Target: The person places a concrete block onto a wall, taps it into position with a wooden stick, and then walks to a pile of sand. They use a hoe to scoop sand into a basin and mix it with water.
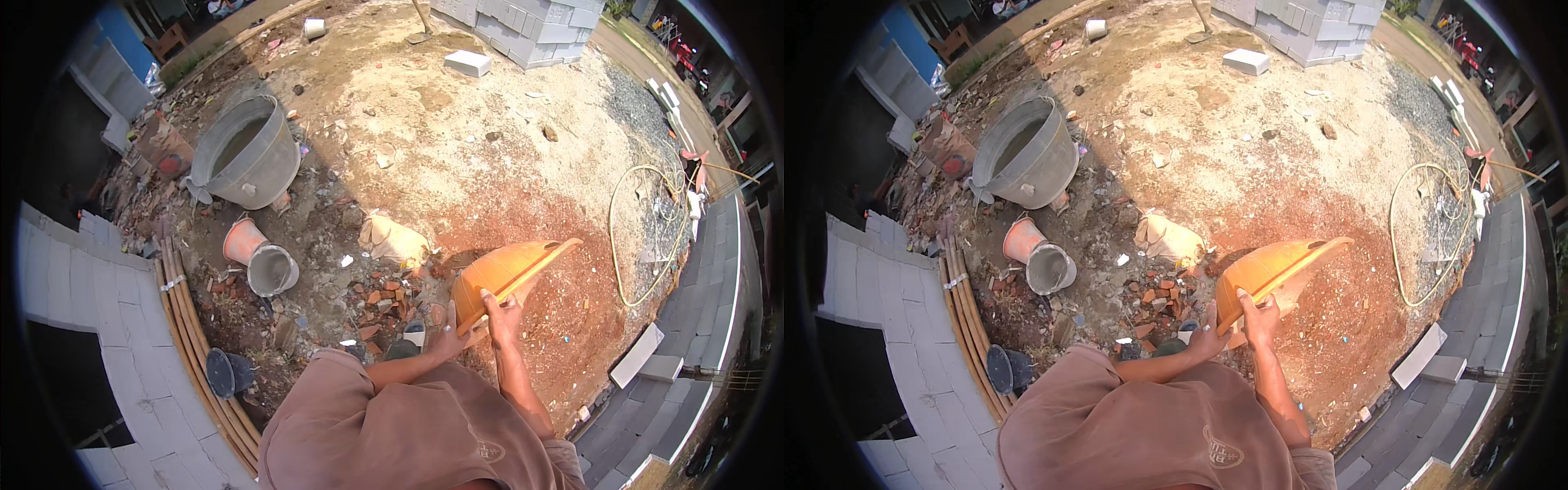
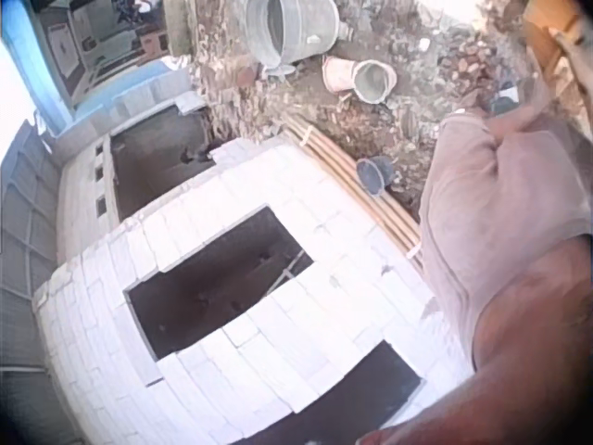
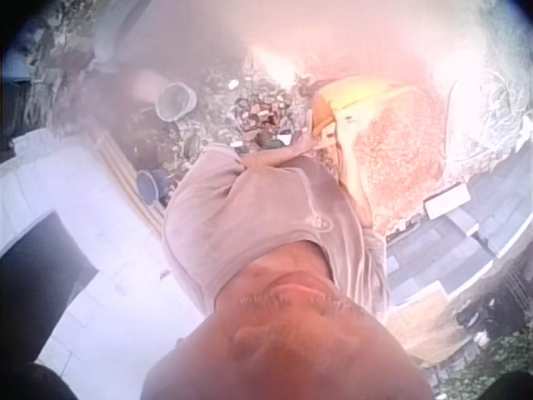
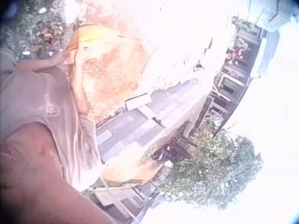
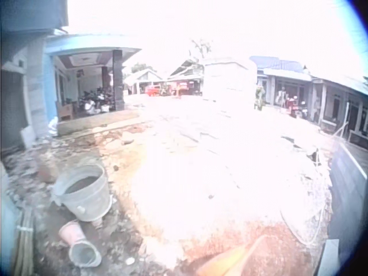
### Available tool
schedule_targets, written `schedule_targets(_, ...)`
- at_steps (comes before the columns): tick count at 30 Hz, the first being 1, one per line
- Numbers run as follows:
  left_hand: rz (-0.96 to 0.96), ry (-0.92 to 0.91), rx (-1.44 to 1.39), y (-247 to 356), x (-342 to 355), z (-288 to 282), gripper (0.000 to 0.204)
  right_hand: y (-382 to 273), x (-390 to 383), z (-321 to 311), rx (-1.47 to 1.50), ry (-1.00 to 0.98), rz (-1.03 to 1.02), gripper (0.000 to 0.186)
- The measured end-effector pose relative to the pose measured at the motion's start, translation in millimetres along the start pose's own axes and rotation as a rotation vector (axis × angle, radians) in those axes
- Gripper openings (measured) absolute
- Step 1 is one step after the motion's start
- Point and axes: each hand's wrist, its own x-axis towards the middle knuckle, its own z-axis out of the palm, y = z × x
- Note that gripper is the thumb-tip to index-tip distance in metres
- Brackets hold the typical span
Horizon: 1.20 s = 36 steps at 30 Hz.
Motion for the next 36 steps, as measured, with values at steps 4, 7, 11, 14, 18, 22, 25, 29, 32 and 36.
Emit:
schedule_targets(4,-0.271,0.157,-0.156,-31.4,72.2,-104.3,0.057,-87.5,33.4,75.2,-0.024,-0.436,-0.073,0.026)
schedule_targets(7,-0.298,0.398,-0.466,-72.3,81.3,-171.8,0.041,-119.1,54.2,102.2,-0.107,-0.507,-0.195,0.028)
schedule_targets(11,-0.6,0.621,-0.915,-130.1,72.7,-207.2,0.036,-77.7,128.6,74.9,-0.183,-0.3,-0.148,0.028)
schedule_targets(14,-0.765,0.746,-1.124,-157.0,59.0,-222.5,0.039,46.0,199.8,-7.1,-0.515,-0.183,0.032,0.025)
schedule_targets(18,-0.784,1.006,-1.189,-151.1,83.6,-236.6,0.044,178.6,210.4,-129.7,-0.715,-0.148,0.532,0.033)
schedule_targets(22,-0.851,1.142,-1.212,-147.3,133.7,-270.0,0.048,182.8,275.8,-112.9,-1.131,-0.425,0.732,0.035)
schedule_targets(25,-0.784,1.189,-1.218,-113.7,213.6,-301.1,0.049,145.2,397.2,-87.9,-1.709,-0.902,0.226,0.038)
schedule_targets(29,-0.725,1.105,-1.215,-99.1,282.0,-360.9,0.041,22.6,592.7,54.3,-1.107,-0.191,-0.011,0.032)
schedule_targets(32,-0.684,1.032,-1.22,-67.1,359.1,-414.0,0.035,-105.3,734.6,175.1,-0.568,-0.264,-0.163,0.019)
schedule_targets(36,-0.67,1.024,-1.382,-25.8,434.1,-473.0,0.037,-221.4,797.9,350.7,-0.411,-0.474,-0.289,0.024)
